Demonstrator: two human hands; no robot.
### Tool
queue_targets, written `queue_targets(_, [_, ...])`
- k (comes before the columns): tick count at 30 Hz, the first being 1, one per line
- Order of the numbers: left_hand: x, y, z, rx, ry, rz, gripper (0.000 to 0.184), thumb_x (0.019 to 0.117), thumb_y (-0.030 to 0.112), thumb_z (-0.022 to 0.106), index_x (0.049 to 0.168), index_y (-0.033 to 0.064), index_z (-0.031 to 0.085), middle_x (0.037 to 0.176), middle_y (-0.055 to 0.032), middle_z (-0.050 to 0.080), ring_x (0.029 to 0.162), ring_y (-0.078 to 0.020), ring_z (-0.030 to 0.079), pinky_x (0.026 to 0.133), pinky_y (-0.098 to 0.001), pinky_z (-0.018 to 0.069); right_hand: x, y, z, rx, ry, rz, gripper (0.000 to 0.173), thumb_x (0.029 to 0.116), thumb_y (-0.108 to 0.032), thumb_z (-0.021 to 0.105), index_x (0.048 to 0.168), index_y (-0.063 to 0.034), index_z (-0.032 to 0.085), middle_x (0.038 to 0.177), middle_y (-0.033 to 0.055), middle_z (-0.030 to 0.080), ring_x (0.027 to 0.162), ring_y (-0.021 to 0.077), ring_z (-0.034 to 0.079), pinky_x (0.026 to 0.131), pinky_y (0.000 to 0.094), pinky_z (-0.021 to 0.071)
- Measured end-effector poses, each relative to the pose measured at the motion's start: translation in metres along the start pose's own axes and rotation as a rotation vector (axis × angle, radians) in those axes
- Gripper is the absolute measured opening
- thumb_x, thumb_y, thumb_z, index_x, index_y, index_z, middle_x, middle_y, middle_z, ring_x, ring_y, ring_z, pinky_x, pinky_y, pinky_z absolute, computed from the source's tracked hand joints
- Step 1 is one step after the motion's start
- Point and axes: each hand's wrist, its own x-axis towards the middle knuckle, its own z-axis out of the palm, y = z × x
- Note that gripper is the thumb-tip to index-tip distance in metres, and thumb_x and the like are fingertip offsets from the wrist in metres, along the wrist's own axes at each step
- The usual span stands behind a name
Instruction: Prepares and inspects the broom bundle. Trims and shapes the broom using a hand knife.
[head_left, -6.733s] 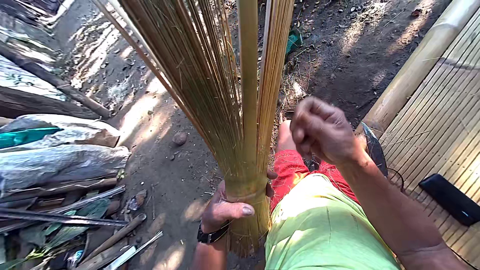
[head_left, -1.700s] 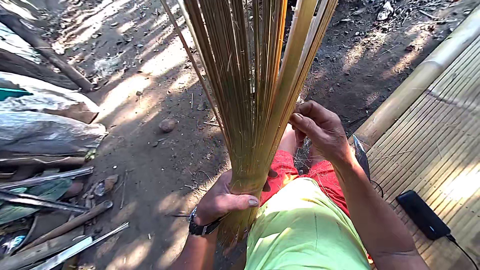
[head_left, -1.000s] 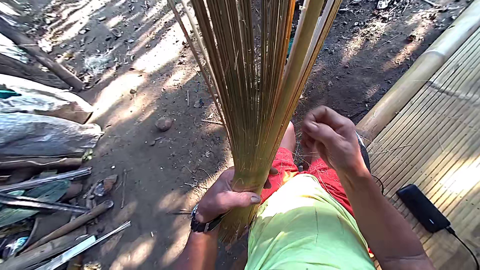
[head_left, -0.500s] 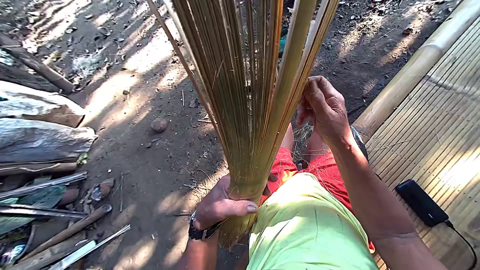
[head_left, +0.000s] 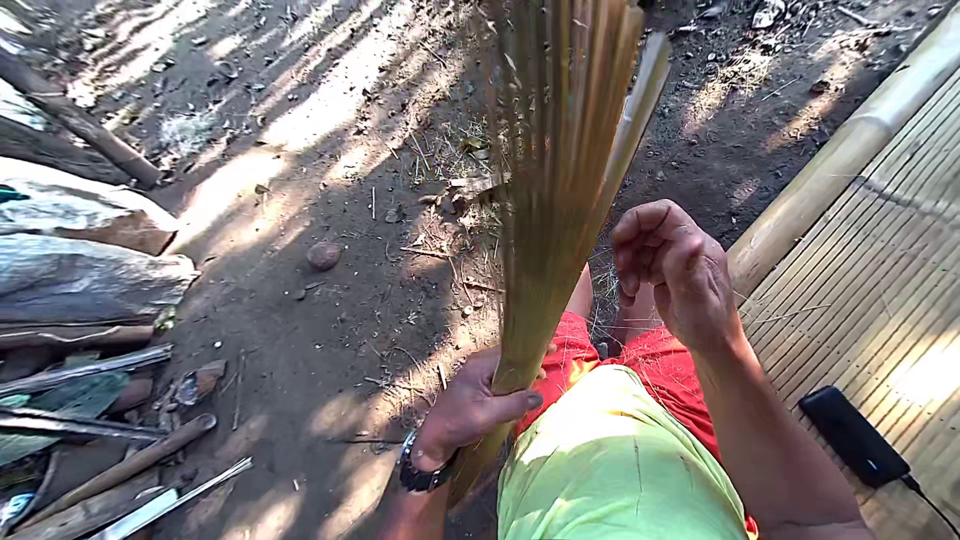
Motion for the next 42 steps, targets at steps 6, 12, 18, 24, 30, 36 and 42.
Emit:
queue_targets(6, [0.003,-0.016,0.003,0.46,0.129,0.034,0.036,0.088,0.025,0.078,0.121,0.0136,0.072,0.121,0.0009,0.071,0.107,-0.0105,0.068,0.095,-0.0358,0.0592,0.003,-0.019,0.001,-0.205,-0.047,0.024,0.065,0.1025,-0.068,0.035,0.097,-0.0112,0.065,0.066,0.0004,0.055,0.046,0.0113,0.049,0.037,0.0256,0.043])
queue_targets(12, [0.006,-0.024,0.006,0.61,0.21,-0.011,0.045,0.0867,0.028,0.077,0.13,0.0184,0.069,0.136,0.0047,0.065,0.12,-0.0052,0.062,0.102,-0.0313,0.0552,-0.01,-0.034,-0.015,0.16,-0.026,-0.17,0.025,0.105,-0.02,0.051,0.083,-0.0116,0.059,0.063,-0.0022,0.047,0.048,0.0073,0.045,0.042,0.0224,0.0414])
queue_targets(18, [0.0,-0.039,-0.008,0.294,0.195,-0.107,0.038,0.0849,0.019,0.079,0.122,0.0147,0.072,0.115,0.0015,0.074,0.101,-0.0128,0.071,0.09,-0.0369,0.0619,-0.049,-0.047,-0.074,0.474,0.29,-0.409,0.04,0.1029,-0.03,0.05,0.068,-0.0106,0.052,0.054,0.0007,0.046,0.042,0.0142,0.047,0.041,0.0283,0.044])
queue_targets(24, [-0.006,-0.045,-0.037,-0.432,-0.088,-0.29,0.048,0.0838,0.009,0.077,0.128,-0.0037,0.065,0.132,-0.0281,0.063,0.117,-0.0441,0.065,0.101,-0.0586,0.0543,-0.056,0.04,-0.045,0.089,0.189,0.217,0.047,0.1019,-0.024,0.059,0.147,-0.0299,0.05,0.117,0.0047,0.066,0.064,0.0172,0.062,0.052,0.0338,0.0568])
queue_targets(30, [-0.021,-0.032,-0.054,-0.615,-0.111,-0.241,0.048,0.0825,0.019,0.082,0.125,0.0018,0.067,0.125,-0.0308,0.066,0.109,-0.0447,0.068,0.093,-0.0603,0.0574,-0.063,0.072,-0.031,0.148,0.174,0.371,0.042,0.1043,-0.025,0.059,0.145,-0.0182,0.057,0.105,0.0117,0.068,0.062,0.0156,0.061,0.054,0.0297,0.0561])
queue_targets(36, [-0.023,-0.016,-0.053,-0.656,-0.209,-0.196,0.054,0.0814,0.019,0.083,0.13,0.0025,0.064,0.125,-0.0322,0.065,0.111,-0.0488,0.067,0.093,-0.0639,0.057,-0.03,0.036,-0.039,0.09,0.235,0.24,0.039,0.106,-0.028,0.057,0.144,-0.0188,0.057,0.101,0.006,0.066,0.06,0.0107,0.056,0.05,0.0243,0.0514])
queue_targets(42, [-0.019,-0.013,-0.053,-0.646,-0.243,-0.195,0.055,0.0817,0.02,0.084,0.13,0.0013,0.064,0.123,-0.0324,0.066,0.11,-0.049,0.068,0.093,-0.0639,0.0575,-0.031,0.028,-0.05,0.107,0.282,0.197,0.039,0.109,-0.026,0.049,0.147,-0.016,0.053,0.101,0.0075,0.065,0.058,0.0098,0.053,0.047,0.0212,0.0476])
